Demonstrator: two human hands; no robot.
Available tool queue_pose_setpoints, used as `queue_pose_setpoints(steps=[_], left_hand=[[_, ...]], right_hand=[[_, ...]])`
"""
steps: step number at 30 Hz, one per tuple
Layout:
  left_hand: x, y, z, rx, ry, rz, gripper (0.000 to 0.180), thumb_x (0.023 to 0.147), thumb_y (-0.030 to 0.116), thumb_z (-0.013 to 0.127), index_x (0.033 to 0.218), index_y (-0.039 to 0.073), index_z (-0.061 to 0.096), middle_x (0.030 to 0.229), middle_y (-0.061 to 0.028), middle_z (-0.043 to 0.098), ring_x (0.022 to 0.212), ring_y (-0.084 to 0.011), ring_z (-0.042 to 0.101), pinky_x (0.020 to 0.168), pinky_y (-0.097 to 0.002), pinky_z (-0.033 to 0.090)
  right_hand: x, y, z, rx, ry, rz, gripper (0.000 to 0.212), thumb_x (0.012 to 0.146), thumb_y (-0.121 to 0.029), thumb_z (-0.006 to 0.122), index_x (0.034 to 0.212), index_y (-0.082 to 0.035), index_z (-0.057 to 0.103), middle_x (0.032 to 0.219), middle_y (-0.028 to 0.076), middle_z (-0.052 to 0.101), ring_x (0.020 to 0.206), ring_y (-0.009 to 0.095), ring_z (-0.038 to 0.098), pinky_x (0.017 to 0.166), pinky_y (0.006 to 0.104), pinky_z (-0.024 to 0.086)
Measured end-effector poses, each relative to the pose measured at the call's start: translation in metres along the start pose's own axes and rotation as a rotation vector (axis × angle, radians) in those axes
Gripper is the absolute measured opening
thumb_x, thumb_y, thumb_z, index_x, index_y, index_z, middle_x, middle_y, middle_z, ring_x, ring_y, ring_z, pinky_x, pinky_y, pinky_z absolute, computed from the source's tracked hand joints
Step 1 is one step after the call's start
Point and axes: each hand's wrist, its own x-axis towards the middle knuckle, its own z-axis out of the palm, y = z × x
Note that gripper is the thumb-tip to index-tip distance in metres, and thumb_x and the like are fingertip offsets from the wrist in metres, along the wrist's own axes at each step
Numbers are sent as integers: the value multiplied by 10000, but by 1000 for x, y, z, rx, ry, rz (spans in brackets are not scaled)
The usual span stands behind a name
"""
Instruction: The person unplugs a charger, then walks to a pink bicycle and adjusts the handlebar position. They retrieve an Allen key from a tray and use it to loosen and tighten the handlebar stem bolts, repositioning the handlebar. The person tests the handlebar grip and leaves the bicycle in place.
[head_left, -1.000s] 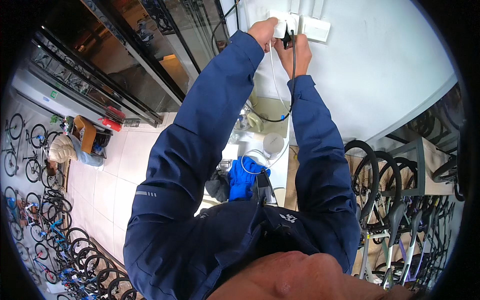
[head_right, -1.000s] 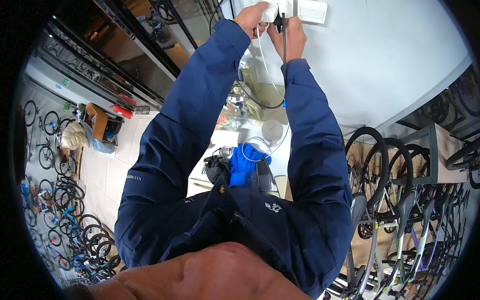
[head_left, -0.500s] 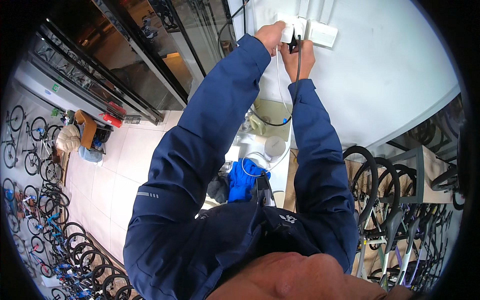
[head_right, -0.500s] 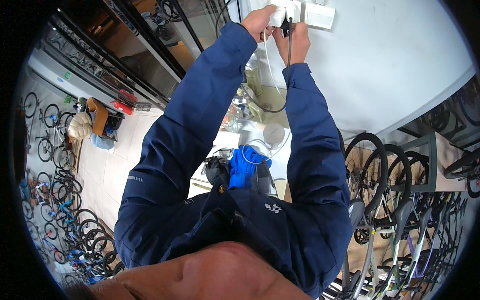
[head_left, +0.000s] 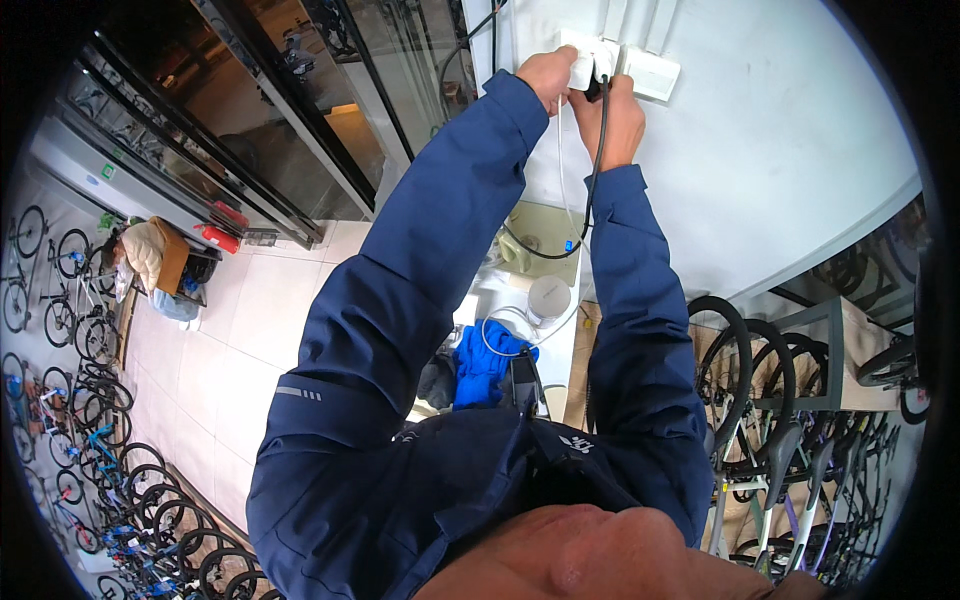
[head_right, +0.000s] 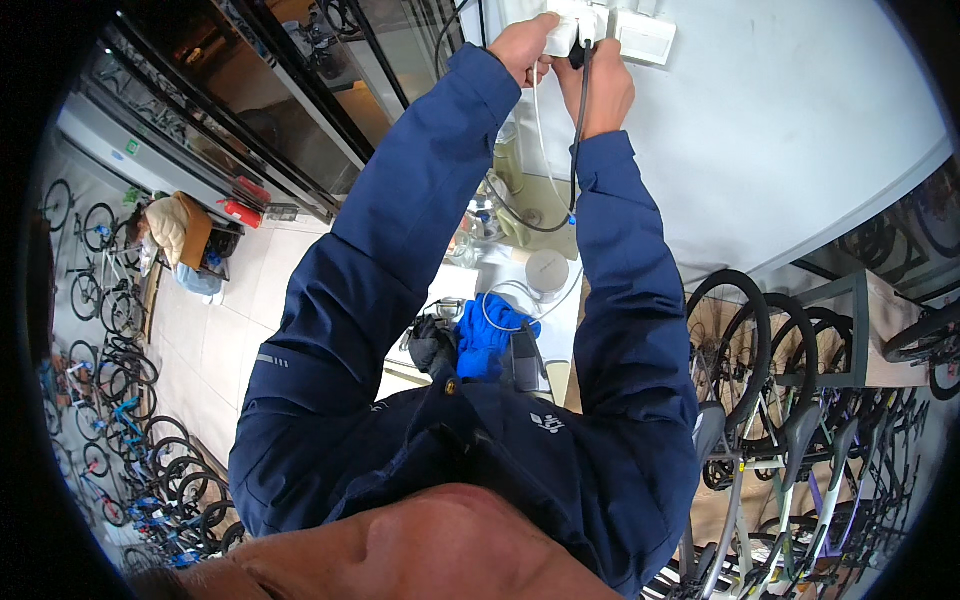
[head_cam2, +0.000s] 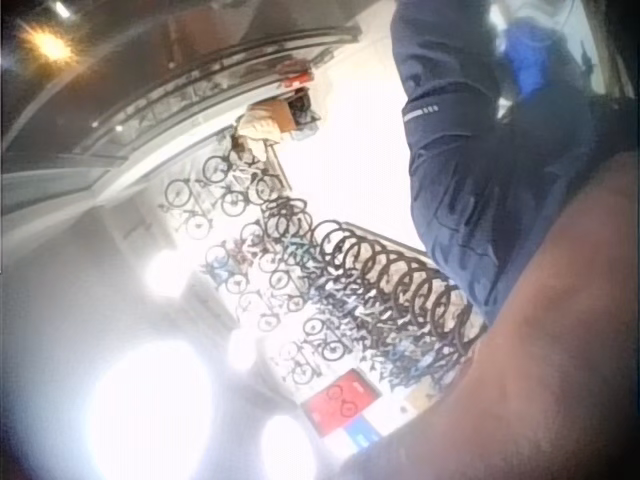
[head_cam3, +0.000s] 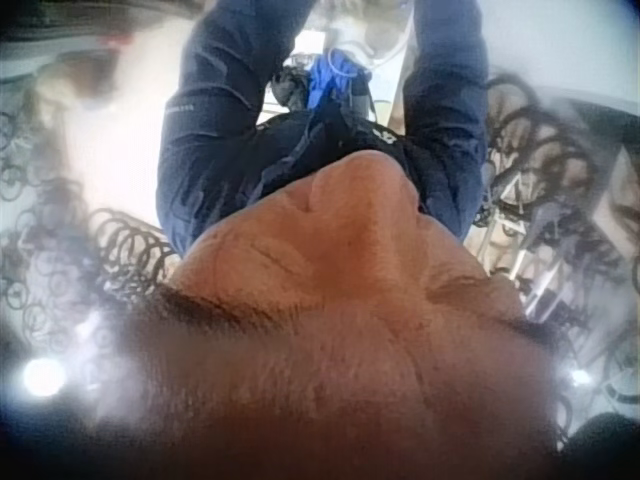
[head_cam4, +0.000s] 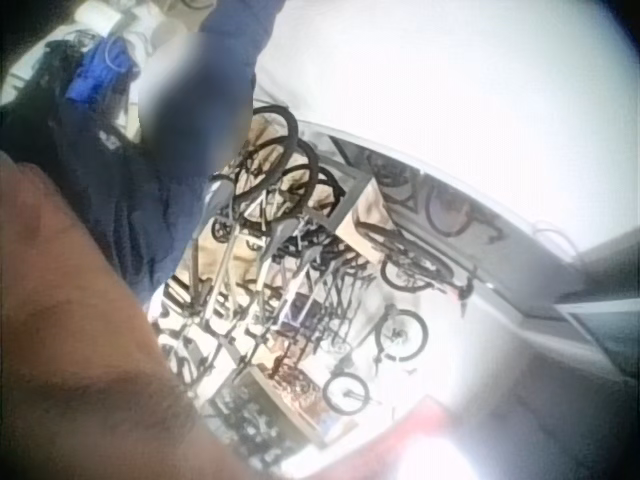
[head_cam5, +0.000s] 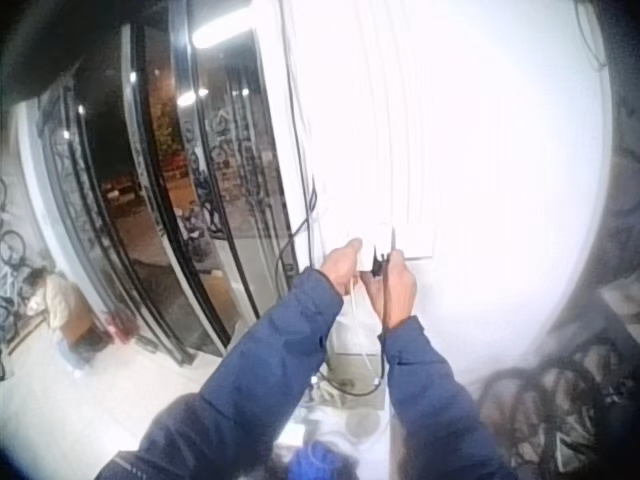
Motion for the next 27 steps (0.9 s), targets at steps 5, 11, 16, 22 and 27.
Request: queue_pose_setpoints(steps=[5, 11, 16, 22, 27], left_hand=[[3, 0, 0, 45, 28, 44, 405, 1048, 451, 513, 895, 103, 651, 669, -1, 511, 500, -83, 380, 430, -274, 259], [7, -5, -3, 89, 21, 144, 420, 1039, 466, 526, 913, 83, 646, 692, -29, 527, 522, -118, 426, 446, -327, 291], [1, -4, -1, 70, 45, 63, 444, 1030, 449, 527, 980, 11, 589, 765, -105, 548, 564, -165, 489, 439, -336, 350], [-10, -4, -2, -15, 12, -29, 474, 1011, 555, 590, 1062, 85, 612, 774, -24, 544, 607, -111, 502, 528, -305, 410], [-11, -2, -2, -40, -17, -47, 460, 1025, 548, 569, 1062, 92, 619, 752, -16, 547, 592, -107, 496, 516, -295, 414]], right_hand=[[-2, -5, 9, 54, 74, -21, 451, 754, -302, 889, 875, -23, 556, 789, 166, 683, 726, 390, 704, 643, 461, 555], [-9, -13, 10, 47, 107, 38, 441, 772, -313, 861, 883, -23, 547, 803, 175, 677, 734, 384, 702, 654, 461, 554], [-39, 4, -13, 75, -53, 83, 435, 809, -304, 862, 941, -24, 556, 826, 170, 675, 721, 370, 677, 689, 428, 557], [-45, 36, -29, 186, -10, 45, 427, 845, -253, 882, 1085, -8, 629, 868, 73, 697, 754, 154, 658, 718, 296, 564], [-1, 35, -20, 259, -44, -39, 364, 838, -188, 842, 1105, -27, 654, 978, 145, 720, 881, 296, 725, 775, 398, 573]])
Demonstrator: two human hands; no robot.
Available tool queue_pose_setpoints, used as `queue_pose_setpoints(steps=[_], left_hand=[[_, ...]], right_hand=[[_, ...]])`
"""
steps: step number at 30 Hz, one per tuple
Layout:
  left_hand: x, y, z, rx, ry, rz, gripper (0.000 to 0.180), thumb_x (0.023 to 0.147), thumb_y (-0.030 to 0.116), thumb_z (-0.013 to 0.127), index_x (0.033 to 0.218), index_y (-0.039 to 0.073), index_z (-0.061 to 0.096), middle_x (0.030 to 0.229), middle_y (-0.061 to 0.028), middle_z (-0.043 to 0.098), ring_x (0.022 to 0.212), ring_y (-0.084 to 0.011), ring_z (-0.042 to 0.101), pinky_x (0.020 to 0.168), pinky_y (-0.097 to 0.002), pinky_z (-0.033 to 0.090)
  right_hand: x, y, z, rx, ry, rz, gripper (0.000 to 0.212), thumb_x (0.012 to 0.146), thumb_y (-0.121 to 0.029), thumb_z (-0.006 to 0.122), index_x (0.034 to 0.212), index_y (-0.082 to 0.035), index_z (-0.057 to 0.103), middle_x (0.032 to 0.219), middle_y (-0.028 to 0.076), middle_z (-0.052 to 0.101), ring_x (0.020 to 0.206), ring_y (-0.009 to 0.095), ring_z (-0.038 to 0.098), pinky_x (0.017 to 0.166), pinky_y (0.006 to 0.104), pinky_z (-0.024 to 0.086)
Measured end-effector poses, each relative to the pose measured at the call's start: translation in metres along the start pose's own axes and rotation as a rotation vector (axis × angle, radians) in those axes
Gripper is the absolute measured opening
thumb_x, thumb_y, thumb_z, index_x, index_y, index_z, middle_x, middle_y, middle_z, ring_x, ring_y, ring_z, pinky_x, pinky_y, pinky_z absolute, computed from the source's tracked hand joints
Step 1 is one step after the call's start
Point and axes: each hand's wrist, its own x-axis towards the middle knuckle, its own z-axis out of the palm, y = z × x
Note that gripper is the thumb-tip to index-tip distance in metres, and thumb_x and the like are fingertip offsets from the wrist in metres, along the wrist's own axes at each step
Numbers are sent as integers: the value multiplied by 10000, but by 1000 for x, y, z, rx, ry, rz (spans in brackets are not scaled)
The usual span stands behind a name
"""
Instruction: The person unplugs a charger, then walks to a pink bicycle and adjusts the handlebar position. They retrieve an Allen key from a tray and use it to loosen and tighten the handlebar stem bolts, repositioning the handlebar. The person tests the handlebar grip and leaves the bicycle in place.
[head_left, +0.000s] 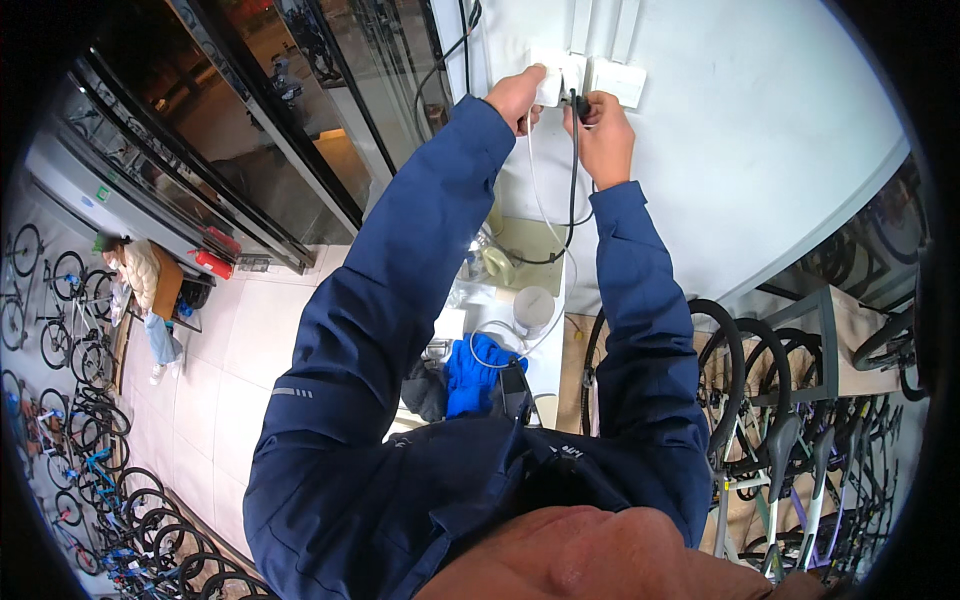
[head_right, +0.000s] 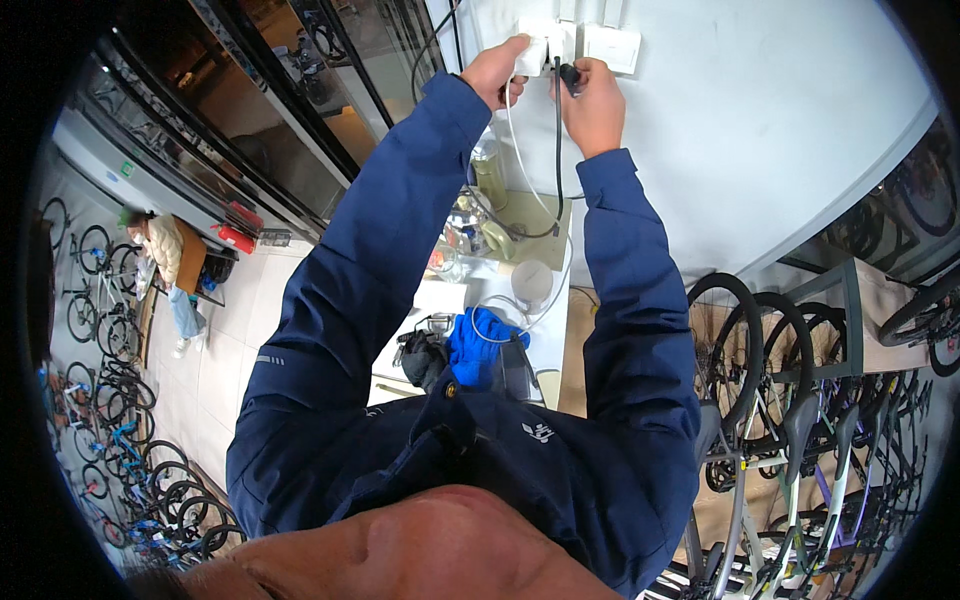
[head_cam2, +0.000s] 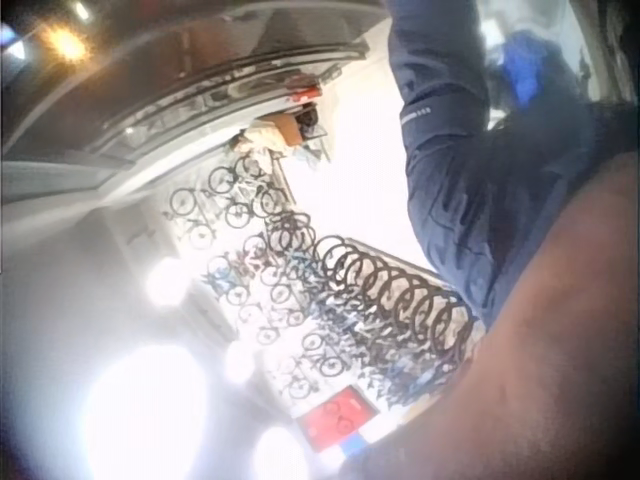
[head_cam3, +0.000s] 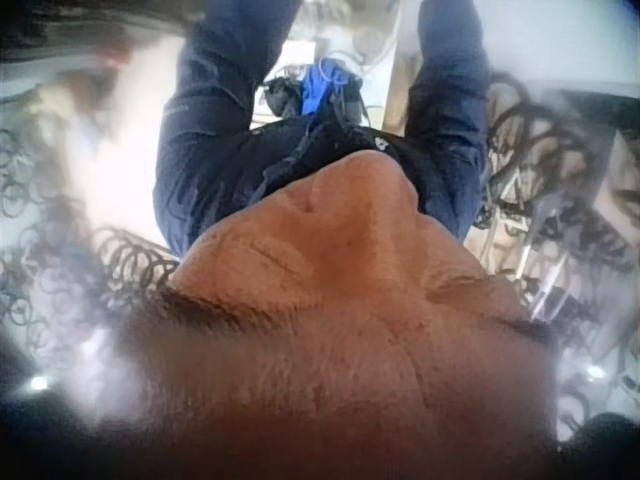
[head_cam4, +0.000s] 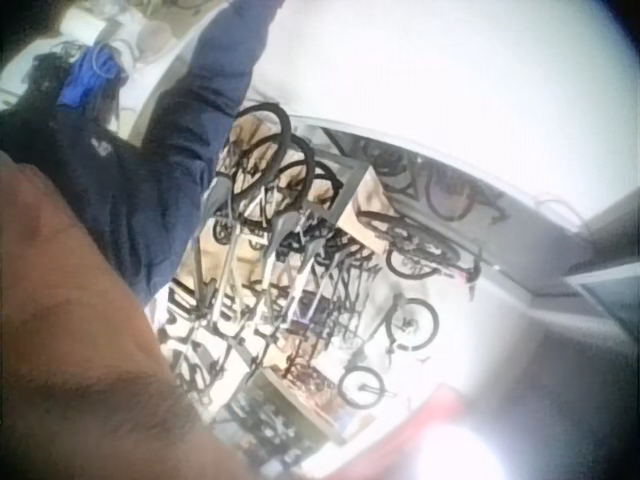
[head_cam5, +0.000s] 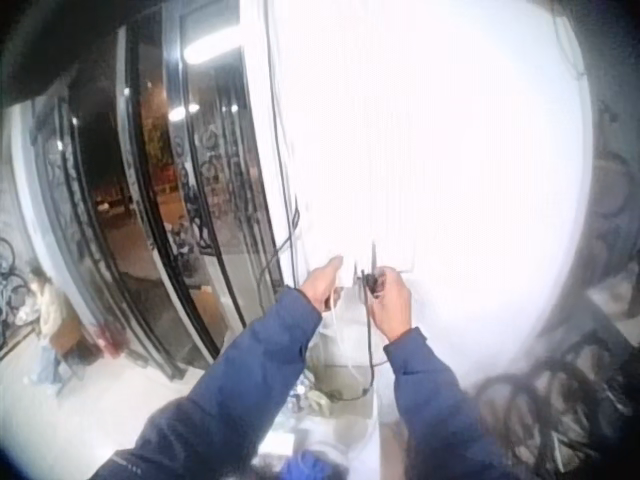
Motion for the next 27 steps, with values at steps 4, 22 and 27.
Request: queue_pose_setpoints(steps=[4, 22, 27], left_hand=[[0, 0, 0, 27, -5, -9, 469, 1029, 558, 552, 1061, 95, 622, 745, -4, 542, 592, -98, 486, 517, -287, 407], [-2, 1, 3, 4, 6, -21, 455, 1031, 562, 547, 1020, 114, 622, 743, 13, 516, 573, -93, 469, 502, -283, 401], [-1, 2, 4, 23, 12, 0, 487, 1023, 569, 551, 1027, 87, 621, 751, 0, 523, 576, -108, 474, 528, -305, 424]], right_hand=[[4, -6, 8, -108, 52, -55, 373, 847, -225, 834, 1113, -26, 663, 974, 152, 748, 875, 316, 739, 786, 393, 585], [41, 6, -17, -224, -56, -32, 373, 789, -216, 870, 1101, -82, 716, 1056, 120, 723, 968, 299, 698, 837, 392, 561], [42, 9, -13, -263, -4, -27, 346, 768, -278, 883, 1019, -100, 723, 1001, 122, 706, 953, 317, 697, 825, 418, 564]])
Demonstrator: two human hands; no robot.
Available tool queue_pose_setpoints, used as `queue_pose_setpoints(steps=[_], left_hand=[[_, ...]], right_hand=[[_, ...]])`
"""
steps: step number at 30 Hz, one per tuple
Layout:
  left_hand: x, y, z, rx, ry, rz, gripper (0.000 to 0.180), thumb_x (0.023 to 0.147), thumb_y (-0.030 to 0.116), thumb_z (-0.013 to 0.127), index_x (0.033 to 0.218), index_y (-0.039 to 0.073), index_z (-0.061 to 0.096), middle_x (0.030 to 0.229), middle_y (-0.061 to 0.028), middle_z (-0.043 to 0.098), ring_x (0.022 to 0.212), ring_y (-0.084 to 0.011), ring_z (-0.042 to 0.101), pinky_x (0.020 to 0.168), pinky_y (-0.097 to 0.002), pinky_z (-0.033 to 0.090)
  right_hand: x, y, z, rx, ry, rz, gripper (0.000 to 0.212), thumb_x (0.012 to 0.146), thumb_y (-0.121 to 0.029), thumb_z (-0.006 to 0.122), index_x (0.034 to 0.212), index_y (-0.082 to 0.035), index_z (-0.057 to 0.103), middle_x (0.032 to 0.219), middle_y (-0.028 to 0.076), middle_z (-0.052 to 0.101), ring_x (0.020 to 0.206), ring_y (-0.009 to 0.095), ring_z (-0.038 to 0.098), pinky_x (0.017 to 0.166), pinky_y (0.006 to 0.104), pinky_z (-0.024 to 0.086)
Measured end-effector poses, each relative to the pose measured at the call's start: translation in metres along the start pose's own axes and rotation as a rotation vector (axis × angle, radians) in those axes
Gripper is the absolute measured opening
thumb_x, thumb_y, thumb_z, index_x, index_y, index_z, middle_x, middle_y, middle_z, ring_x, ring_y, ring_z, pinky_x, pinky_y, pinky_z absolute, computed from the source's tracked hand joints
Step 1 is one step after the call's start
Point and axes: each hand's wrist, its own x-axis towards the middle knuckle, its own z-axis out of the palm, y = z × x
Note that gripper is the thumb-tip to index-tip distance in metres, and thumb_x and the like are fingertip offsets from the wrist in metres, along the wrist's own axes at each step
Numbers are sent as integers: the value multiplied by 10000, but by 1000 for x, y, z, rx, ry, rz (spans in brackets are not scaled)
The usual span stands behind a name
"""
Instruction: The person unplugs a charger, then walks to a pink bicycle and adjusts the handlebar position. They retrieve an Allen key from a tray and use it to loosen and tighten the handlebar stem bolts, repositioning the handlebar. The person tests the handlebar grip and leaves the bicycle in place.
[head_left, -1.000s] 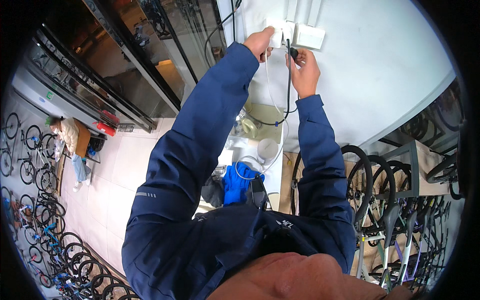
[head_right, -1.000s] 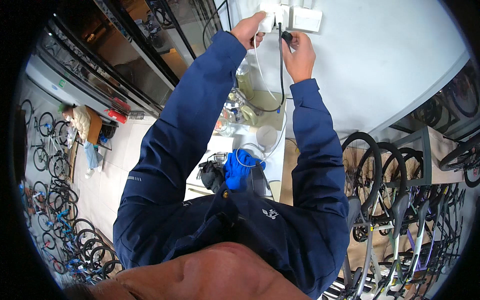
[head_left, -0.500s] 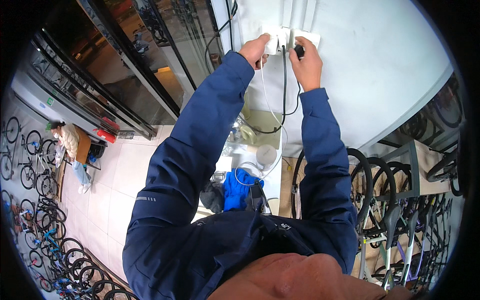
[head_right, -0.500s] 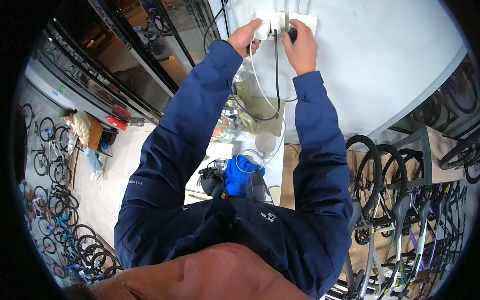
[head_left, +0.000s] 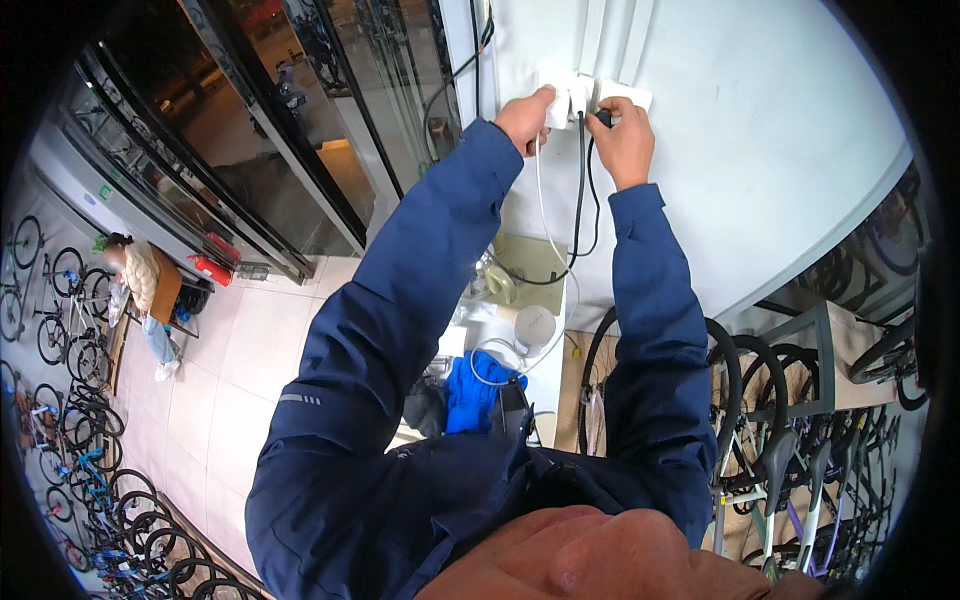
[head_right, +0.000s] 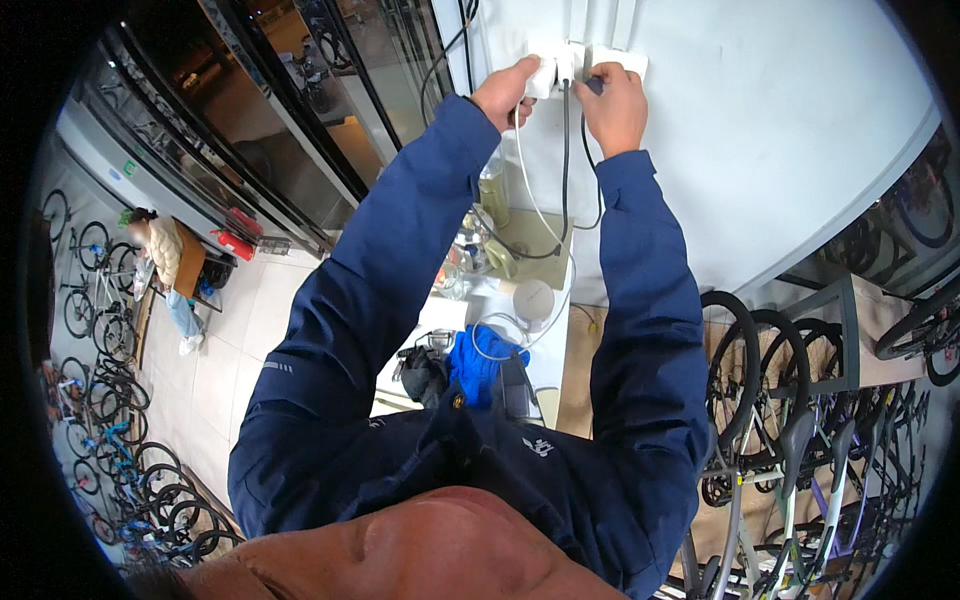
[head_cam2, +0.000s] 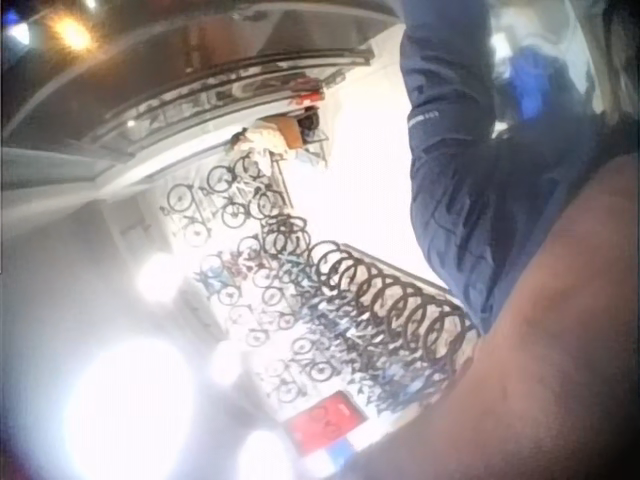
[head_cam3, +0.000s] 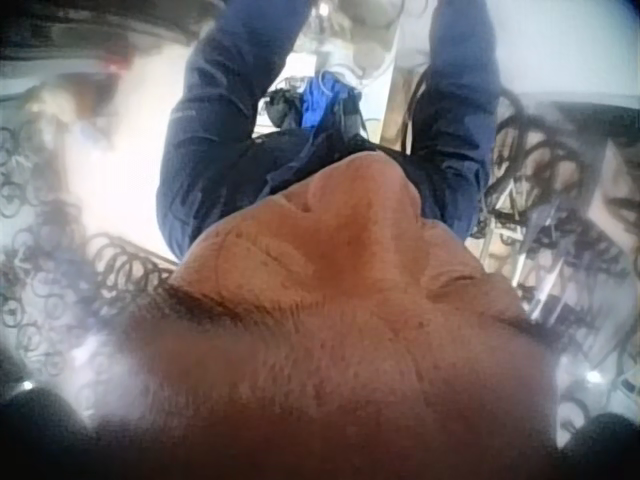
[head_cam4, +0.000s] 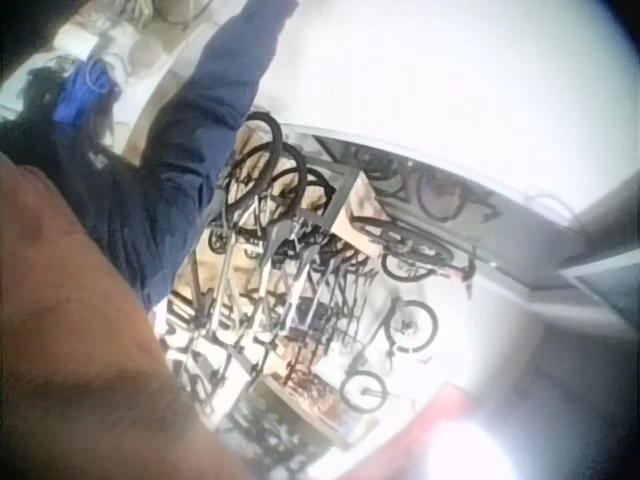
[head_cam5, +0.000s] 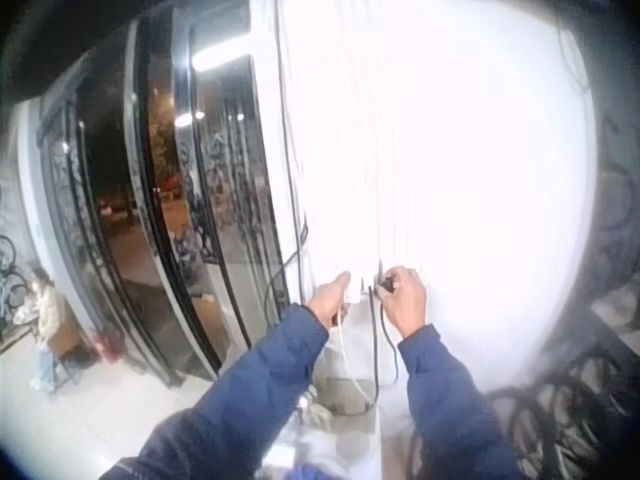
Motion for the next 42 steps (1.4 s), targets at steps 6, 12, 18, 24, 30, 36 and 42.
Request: queue_pose_setpoints(steps=[6, 12, 18, 24, 30, 36, 42], left_hand=[[-17, -7, 0, -36, -75, 31, 472, 1027, 556, 563, 1066, 91, 633, 775, -7, 531, 631, -102, 481, 536, -268, 419], [-37, -44, -14, -173, -95, -7, 534, 1009, 622, 598, 1131, 103, 638, 828, -11, 555, 684, -107, 497, 593, -252, 444], [-25, -93, 3, -636, -336, -47, 566, 1018, 674, 511, 1123, 123, 586, 844, -20, 526, 712, -130, 486, 636, -272, 451], [1, -112, 24, -929, -526, -36, 592, 1035, 712, 405, 1096, 146, 564, 801, -25, 463, 664, -136, 423, 583, -278, 400], [18, -125, 37, -981, -549, -25, 640, 1041, 728, 357, 1079, 124, 566, 740, -4, 455, 618, -124, 399, 566, -274, 394], [23, -126, 48, -1197, -668, 25, 642, 1054, 695, 389, 998, 81, 571, 735, -1, 446, 634, -112, 386, 525, -246, 366], [25, -113, 65, -1358, -513, -72, 635, 1040, 690, 446, 916, 76, 550, 712, 6, 419, 615, -108, 380, 502, -228, 345]], right_hand=[[-1, -4, -1, -155, 1, 44, 337, 782, -284, 874, 1033, -104, 739, 1042, 109, 722, 995, 311, 686, 840, 415, 563], [-1, -7, -3, -149, 11, 13, 341, 796, -305, 861, 1060, -122, 749, 1065, 109, 713, 1045, 314, 674, 850, 424, 559], [2, -4, -4, -130, 4, -41, 384, 756, -345, 902, 1038, -133, 750, 1068, 128, 678, 930, 332, 689, 798, 429, 559], [0, -5, -4, -127, 16, -17, 371, 762, -341, 903, 1025, -127, 751, 1057, 131, 681, 909, 330, 693, 778, 420, 557], [-3, -10, -7, -111, -8, 41, 324, 793, -278, 867, 1045, -105, 759, 1055, 111, 722, 992, 305, 694, 842, 407, 562], [-1, -12, -8, -118, -16, 19, 326, 788, -257, 866, 1048, -95, 756, 1053, 109, 721, 978, 298, 700, 830, 403, 566], [-1, -11, -9, -125, -33, 45, 328, 790, -260, 862, 1053, -96, 756, 1052, 96, 724, 969, 284, 704, 829, 393, 567]])
